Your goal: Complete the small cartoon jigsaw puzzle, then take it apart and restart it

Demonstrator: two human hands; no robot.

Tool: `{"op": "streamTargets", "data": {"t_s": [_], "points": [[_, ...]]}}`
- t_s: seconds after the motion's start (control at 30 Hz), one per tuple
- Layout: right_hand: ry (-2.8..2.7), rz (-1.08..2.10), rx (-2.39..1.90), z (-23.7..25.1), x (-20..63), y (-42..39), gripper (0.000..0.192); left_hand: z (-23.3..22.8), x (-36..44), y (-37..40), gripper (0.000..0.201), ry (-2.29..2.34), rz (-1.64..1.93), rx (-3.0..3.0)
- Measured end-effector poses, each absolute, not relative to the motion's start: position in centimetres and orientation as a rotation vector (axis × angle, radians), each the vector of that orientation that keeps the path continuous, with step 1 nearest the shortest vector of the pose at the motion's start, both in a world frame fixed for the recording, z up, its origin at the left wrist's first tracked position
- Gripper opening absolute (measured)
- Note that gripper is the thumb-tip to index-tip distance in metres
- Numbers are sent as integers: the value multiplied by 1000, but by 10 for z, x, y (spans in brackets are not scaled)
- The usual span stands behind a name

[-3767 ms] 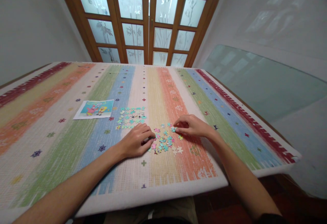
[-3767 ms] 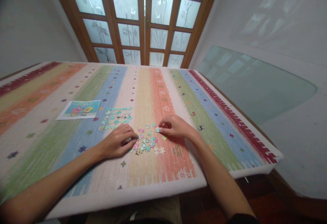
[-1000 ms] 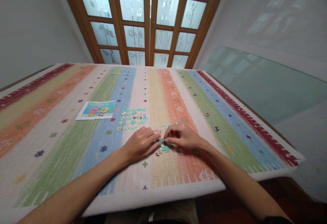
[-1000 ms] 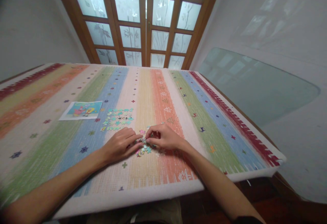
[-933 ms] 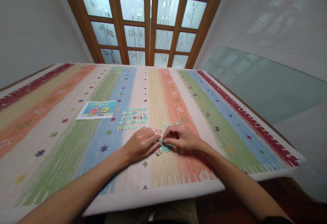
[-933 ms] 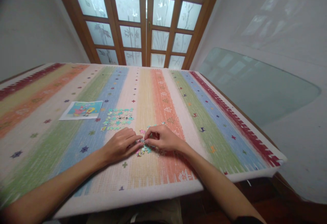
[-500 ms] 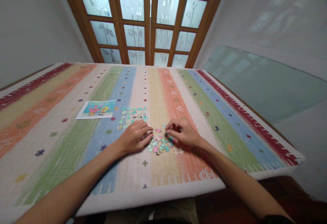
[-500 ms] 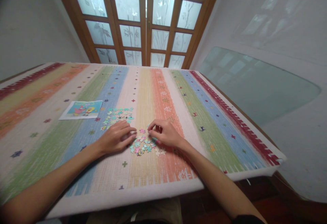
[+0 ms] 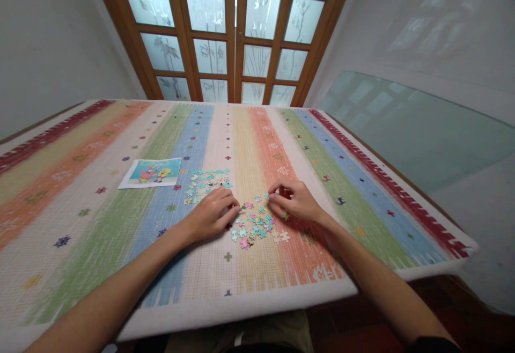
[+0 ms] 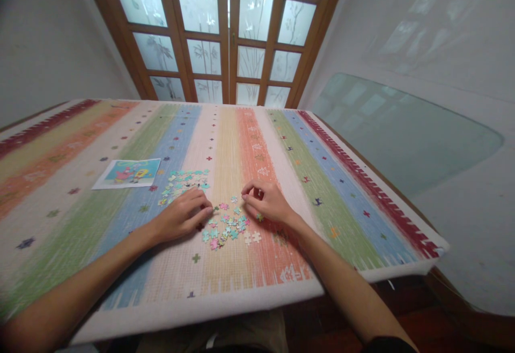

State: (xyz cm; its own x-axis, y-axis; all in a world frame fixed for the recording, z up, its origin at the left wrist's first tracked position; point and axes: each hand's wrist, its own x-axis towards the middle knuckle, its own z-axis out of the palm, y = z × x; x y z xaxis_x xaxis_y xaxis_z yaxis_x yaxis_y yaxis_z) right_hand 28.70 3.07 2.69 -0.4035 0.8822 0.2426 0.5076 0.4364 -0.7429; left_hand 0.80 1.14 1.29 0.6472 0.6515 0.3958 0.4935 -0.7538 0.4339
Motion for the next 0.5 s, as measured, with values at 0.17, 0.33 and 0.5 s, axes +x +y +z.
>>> {"op": "streamTargets", "data": {"t_s": [0.17,0.33,0.5], "points": [[-2032,748,-1213,27,293,35,8,10,-8,26,18,1117,835,2561],[-2017,749,-1214,27,297,38,9,3,-12,29,12,1218,838,2565],[-1995,715,-1240,30,302,41,11,0,-11,27,20,1322,896,2634]]}}
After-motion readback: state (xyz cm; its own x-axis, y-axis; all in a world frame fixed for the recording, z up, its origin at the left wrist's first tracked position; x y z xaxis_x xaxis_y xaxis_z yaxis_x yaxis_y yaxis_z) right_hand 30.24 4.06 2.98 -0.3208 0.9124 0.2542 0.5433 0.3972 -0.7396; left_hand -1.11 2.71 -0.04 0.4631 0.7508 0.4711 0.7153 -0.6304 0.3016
